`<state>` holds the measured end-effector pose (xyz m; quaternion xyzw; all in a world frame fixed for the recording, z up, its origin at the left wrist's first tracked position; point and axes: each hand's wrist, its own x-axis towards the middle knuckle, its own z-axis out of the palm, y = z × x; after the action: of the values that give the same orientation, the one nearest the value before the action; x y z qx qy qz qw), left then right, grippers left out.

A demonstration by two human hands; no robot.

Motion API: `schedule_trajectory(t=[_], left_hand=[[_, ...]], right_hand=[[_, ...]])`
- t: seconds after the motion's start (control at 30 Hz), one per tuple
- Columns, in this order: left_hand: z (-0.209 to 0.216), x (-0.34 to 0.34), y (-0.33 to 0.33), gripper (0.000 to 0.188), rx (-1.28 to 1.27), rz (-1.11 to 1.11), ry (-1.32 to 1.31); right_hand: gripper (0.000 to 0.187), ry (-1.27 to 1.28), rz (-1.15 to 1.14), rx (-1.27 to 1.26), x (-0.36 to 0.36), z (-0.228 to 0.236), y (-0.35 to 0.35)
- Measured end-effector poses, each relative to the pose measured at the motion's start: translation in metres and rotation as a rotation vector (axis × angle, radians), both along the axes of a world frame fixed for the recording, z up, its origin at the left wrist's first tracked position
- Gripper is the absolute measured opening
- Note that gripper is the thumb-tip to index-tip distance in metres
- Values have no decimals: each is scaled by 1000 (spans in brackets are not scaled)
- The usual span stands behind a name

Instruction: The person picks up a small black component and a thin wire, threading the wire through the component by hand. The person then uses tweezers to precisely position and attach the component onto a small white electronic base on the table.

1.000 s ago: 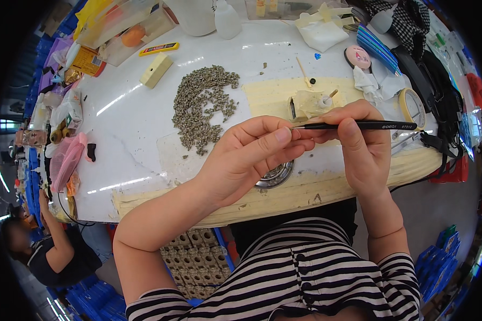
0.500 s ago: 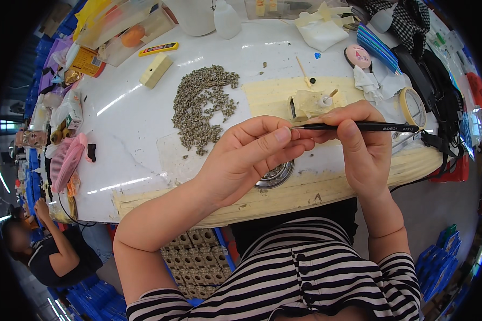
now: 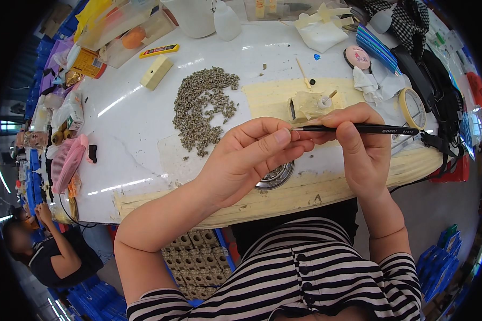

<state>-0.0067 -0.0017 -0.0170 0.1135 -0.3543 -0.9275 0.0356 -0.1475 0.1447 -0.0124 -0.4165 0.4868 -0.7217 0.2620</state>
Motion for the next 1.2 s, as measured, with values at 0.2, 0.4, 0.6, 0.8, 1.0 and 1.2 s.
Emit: schedule_trajectory(t=[0.2,0.4,0.6,0.8,1.0,1.2], left_hand=[[2,-1,1,19,-2,-2,9],[2,0,1,19,-6,4,-9],[2,0,0,19,-8,-4,1],[5,1,0,16,-13,6,-3],[5,0,1,16,-50,-11,-29],[6,0,1,18,-57,-21,-42]], right_hand=[[14,1,-1,-29,2,1,0],[14,32,10,-27,1,0,1],[16,13,5,-25,2,1,1],[20,-11,-95,-10,-6,5,4],[19,70,-224,121,-17,1,17],[16,117,-295,111,-19,-6,17]])
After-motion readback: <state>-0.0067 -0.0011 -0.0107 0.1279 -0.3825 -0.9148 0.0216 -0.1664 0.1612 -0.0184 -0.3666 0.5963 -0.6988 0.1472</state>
